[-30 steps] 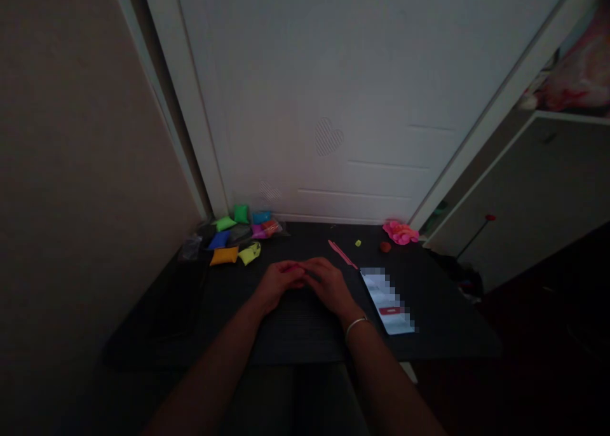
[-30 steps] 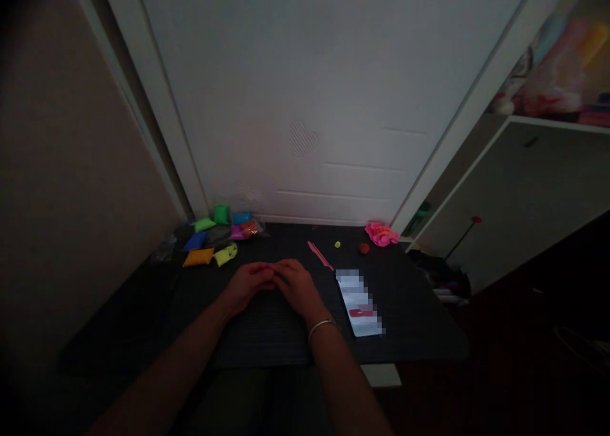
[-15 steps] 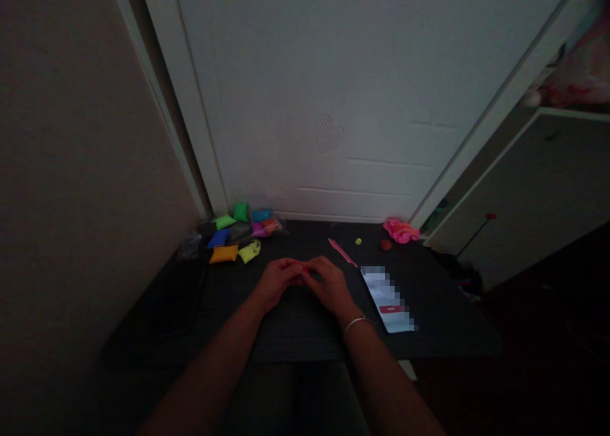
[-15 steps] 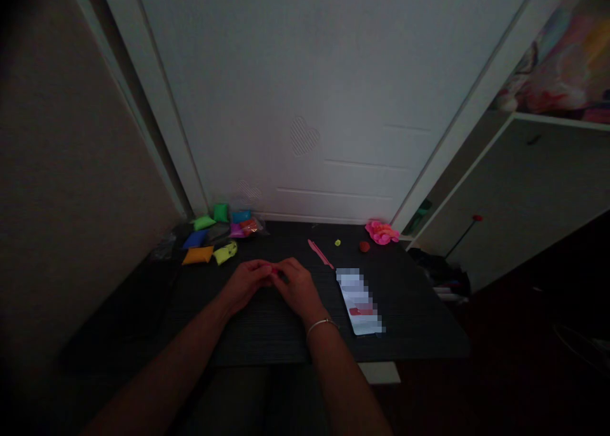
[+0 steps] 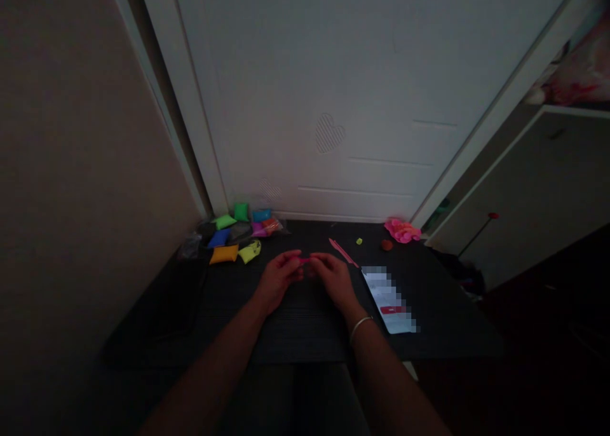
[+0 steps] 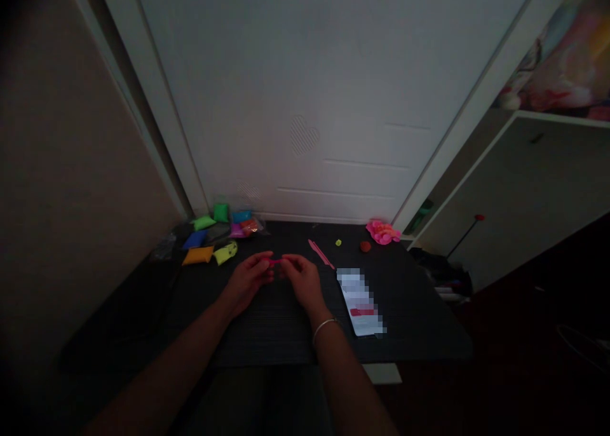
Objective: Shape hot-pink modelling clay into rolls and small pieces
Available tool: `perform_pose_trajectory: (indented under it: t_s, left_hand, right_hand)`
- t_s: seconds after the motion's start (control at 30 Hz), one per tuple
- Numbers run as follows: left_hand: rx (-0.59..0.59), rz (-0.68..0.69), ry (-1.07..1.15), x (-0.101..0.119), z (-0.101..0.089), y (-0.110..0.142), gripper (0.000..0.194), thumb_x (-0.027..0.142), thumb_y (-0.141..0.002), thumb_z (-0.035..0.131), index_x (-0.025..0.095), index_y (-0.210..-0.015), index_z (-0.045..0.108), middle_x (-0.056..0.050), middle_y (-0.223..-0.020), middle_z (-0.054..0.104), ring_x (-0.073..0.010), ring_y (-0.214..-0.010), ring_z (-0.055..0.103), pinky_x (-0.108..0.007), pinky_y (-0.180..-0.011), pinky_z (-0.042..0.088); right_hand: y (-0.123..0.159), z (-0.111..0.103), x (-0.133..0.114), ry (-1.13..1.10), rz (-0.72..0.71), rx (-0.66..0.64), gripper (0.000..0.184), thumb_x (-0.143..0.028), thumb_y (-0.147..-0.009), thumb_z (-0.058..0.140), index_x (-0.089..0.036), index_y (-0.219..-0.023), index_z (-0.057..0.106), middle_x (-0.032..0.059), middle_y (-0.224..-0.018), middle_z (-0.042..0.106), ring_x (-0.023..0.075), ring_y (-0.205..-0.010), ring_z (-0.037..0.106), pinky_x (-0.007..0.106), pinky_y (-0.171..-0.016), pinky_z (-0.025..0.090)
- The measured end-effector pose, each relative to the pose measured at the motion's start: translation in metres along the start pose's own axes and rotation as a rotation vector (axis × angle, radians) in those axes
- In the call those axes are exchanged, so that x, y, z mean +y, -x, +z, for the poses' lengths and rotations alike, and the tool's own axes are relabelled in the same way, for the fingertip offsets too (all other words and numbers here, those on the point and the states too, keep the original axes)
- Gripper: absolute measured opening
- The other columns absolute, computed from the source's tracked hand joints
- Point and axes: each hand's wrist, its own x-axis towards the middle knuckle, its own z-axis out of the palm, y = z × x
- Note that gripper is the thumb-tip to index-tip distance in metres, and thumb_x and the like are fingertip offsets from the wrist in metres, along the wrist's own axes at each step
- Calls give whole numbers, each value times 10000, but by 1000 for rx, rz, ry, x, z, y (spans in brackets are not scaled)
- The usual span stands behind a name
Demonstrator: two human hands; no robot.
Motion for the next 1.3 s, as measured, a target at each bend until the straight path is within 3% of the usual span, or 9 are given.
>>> perform_pose_trajectory:
  t_s: [0.1, 0.27, 0.4, 0.53, 0.73, 0.9, 1.03, 1.13, 1.3]
  left_hand:
    - [-62, -2, -65, -1, 1, 2, 352, 287, -675, 633, 193, -1009, 576, -22, -823, 614, -91, -647, 557, -231, -590, 466]
    - [-103, 52, -215, -5, 1, 2, 264, 364, -690, 602, 172, -870, 580, -34, -854, 614, -132, -733, 575, -237, -596, 464]
    - [-90, 95, -250, -5, 0, 1, 258, 348, -669, 622, 182, -855, 559, -19, -826, 615, -139, -740, 582, -257, -630, 461]
    - [-23, 144, -373, -2, 3, 3, 349, 327, -628, 652, 181, -938, 589, -10, -759, 623, -117, -636, 560, -236, -587, 433]
    - [147, 219, -556, 0, 5, 4, 255, 362, -606, 648, 149, -745, 655, 4, -627, 604, -91, -489, 492, -214, -475, 374]
    - [165, 173, -290, -1, 2, 2, 202, 338, -626, 638, 164, -722, 599, 35, -583, 556, -82, -459, 498, -210, -454, 412]
    - [87, 122, -4, 3, 2, 4, 259, 297, -692, 582, 206, -934, 579, -22, -900, 608, -112, -624, 573, -241, -507, 483]
    - [44, 115, 116, 8, 0, 5, 240, 263, -710, 567, 205, -942, 589, -37, -1095, 550, -124, -734, 584, -238, -539, 500]
    - [73, 84, 157, 7, -1, 4, 244, 282, -684, 609, 200, -913, 585, 27, -702, 550, -63, -522, 504, -207, -479, 479]
  right_hand:
    - [-1, -1, -1, -226, 65, -13, 312, -362, -712, 566, -155, -945, 582, 18, -764, 625, 116, -639, 593, 258, -596, 498]
    - [0, 0, -2, -318, 94, -65, 307, -372, -720, 561, -154, -933, 597, 12, -727, 630, 102, -618, 584, 228, -565, 480]
    - [0, 1, -1, -192, 44, -61, 340, -326, -648, 643, -176, -950, 599, 5, -763, 638, 116, -635, 579, 239, -572, 468]
    - [2, 1, -2, 58, -63, -42, 278, -352, -710, 574, -200, -939, 620, 4, -741, 637, 130, -633, 571, 248, -562, 451]
    - [9, 1, -6, 276, -220, -39, 261, -342, -765, 514, -220, -971, 617, 3, -721, 633, 128, -606, 557, 240, -535, 426]
    - [6, 2, -6, -17, -131, -9, 287, -365, -771, 506, -206, -996, 588, 11, -738, 643, 129, -660, 592, 256, -598, 474]
    - [2, 0, -4, -261, -32, 27, 299, -402, -752, 529, -184, -952, 577, 16, -722, 645, 127, -637, 605, 254, -563, 494]
    - [0, -1, -3, -353, 32, 41, 280, -406, -721, 573, -169, -869, 584, 10, -658, 638, 114, -558, 595, 228, -494, 484]
    - [1, -3, -5, -433, 86, 71, 258, -413, -700, 594, -164, -765, 595, -22, -540, 583, 79, -435, 527, 188, -397, 422]
